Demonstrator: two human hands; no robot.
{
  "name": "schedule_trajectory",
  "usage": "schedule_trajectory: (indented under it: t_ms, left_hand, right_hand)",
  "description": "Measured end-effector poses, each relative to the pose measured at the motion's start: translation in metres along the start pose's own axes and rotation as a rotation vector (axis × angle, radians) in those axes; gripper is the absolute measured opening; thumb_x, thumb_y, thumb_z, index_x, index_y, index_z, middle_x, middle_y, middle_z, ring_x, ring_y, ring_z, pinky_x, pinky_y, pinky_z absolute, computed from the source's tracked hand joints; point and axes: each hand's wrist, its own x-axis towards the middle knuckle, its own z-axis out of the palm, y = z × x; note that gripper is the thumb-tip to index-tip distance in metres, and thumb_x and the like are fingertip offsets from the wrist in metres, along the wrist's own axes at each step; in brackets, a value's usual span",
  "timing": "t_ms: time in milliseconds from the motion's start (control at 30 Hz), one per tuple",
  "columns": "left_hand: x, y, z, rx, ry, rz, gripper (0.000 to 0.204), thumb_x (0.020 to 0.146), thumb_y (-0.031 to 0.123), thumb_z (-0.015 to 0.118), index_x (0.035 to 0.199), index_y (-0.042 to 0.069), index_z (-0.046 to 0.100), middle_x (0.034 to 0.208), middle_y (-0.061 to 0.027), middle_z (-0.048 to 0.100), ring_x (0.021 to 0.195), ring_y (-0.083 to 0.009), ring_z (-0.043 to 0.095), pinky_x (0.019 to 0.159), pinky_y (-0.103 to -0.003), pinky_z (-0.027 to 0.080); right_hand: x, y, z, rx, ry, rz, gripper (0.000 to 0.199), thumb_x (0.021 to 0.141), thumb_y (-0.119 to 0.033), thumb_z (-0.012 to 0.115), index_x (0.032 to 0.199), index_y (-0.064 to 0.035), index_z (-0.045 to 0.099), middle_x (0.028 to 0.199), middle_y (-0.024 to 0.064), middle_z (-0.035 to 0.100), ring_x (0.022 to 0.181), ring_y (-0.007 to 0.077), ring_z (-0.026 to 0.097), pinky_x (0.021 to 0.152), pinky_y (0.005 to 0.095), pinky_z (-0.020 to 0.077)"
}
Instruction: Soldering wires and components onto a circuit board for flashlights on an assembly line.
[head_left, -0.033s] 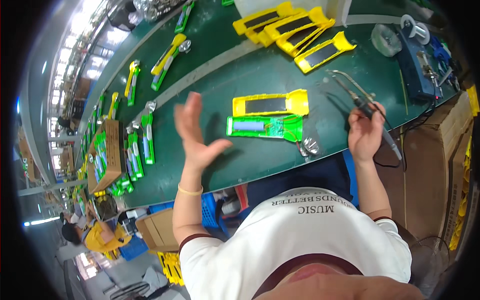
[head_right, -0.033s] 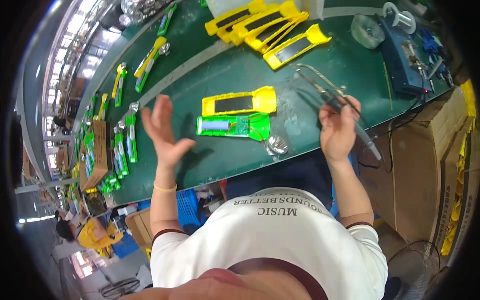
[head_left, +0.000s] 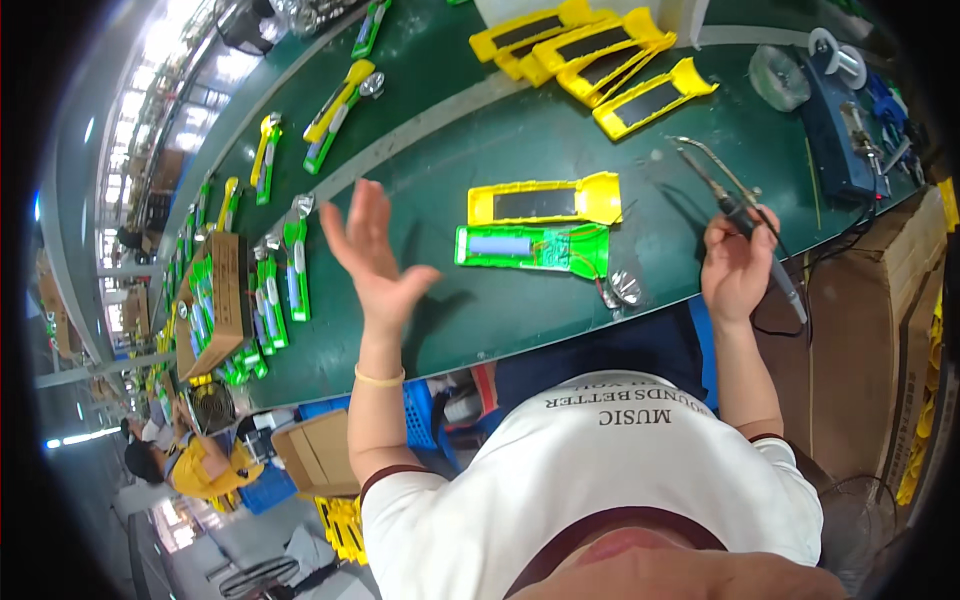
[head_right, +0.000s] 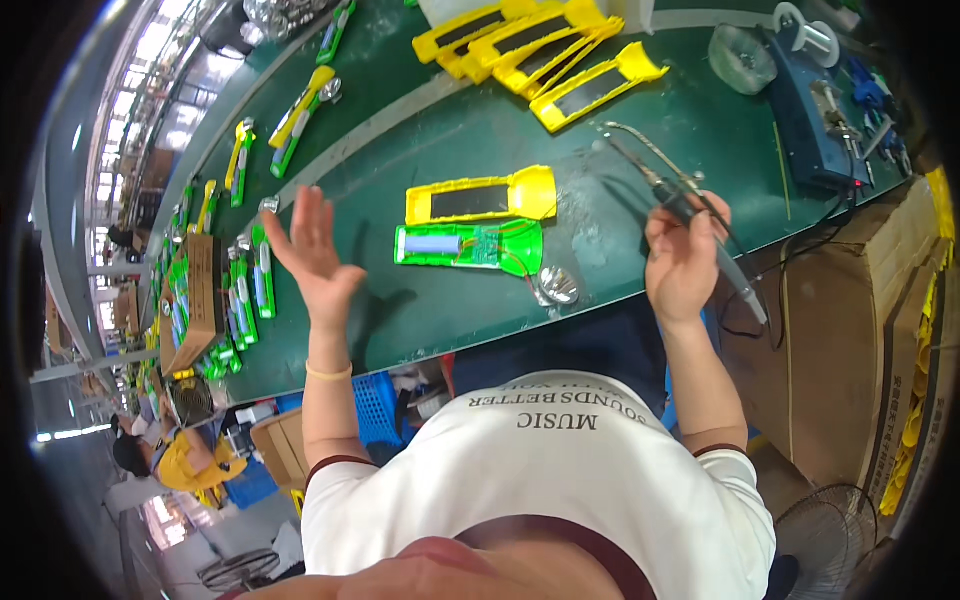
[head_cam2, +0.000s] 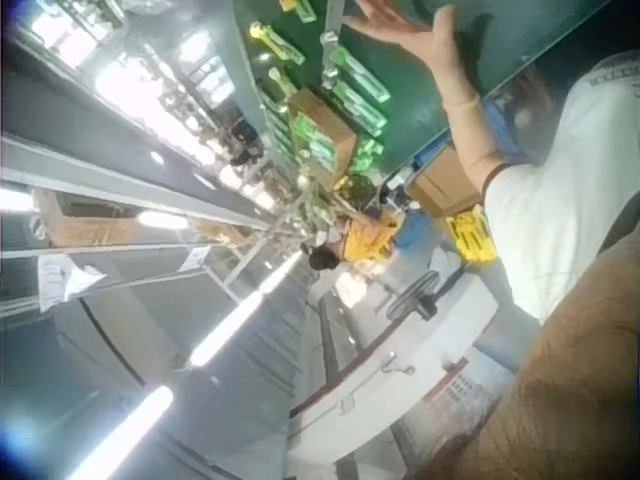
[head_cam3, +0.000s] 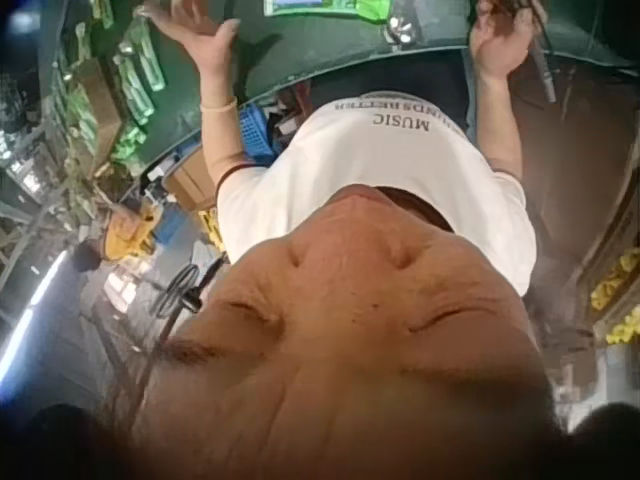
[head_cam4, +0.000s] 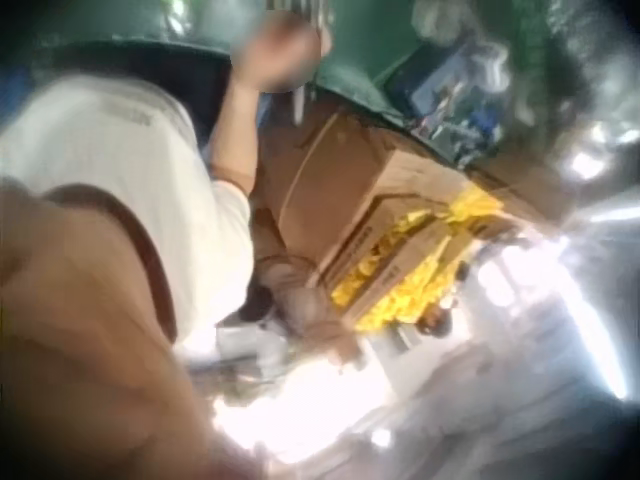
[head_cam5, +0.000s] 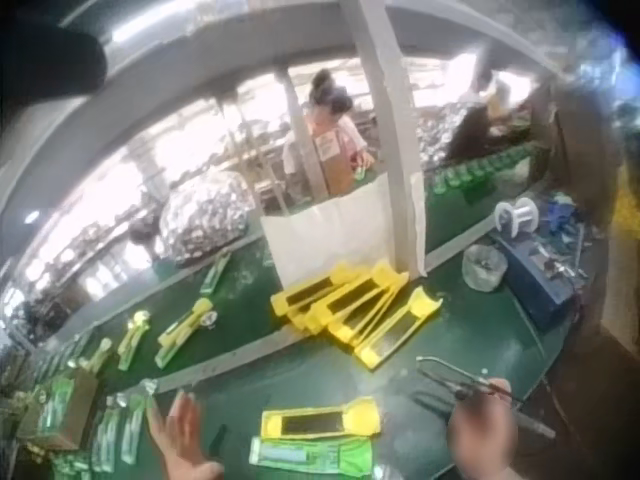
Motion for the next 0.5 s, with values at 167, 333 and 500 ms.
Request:
schedule_trajectory:
  t_ms: [167, 333, 500]
  left_hand:
    - [-0.008, 0.013, 0.001, 0.572, -0.309, -0.313, 0.072, 0.061, 0.017, 0.079, 0.125, 0.008, 0.048, 0.132, -0.0125, 0.044, 0.130, -0.0325, 0.029, 0.104, -0.041, 0.029]
    - [0.009, 0.035, 0.042, 0.612, -0.445, 0.158, 0.025, 0.066, 0.006, 0.071, 0.090, 0.012, 0.067, 0.108, -0.0056, 0.061, 0.113, -0.0278, 0.050, 0.089, -0.037, 0.041]
    - [0.004, 0.024, 0.068, 0.537, -0.472, 0.234, 0.021, 0.065, 0.004, 0.071, 0.085, 0.009, 0.068, 0.086, -0.0024, 0.065, 0.079, -0.0202, 0.057, 0.071, -0.030, 0.046]
  right_hand:
    - [0.001, 0.003, -0.009, -0.038, -0.140, 0.019, 0.021, 0.092, -0.023, 0.044, 0.106, -0.0073, 0.047, 0.081, 0.0072, 0.052, 0.068, 0.0152, 0.046, 0.056, 0.0247, 0.0349]
    - [-0.005, -0.002, -0.005, -0.072, -0.169, 0.083, 0.023, 0.088, -0.022, 0.052, 0.103, -0.0066, 0.042, 0.075, 0.0093, 0.051, 0.058, 0.0138, 0.047, 0.049, 0.0225, 0.0361]
    - [-0.014, 0.000, 0.010, -0.103, -0.219, 0.224, 0.024, 0.086, -0.018, 0.057, 0.096, -0.0064, 0.039, 0.071, 0.0066, 0.049, 0.053, 0.0108, 0.046, 0.047, 0.0214, 0.0377]
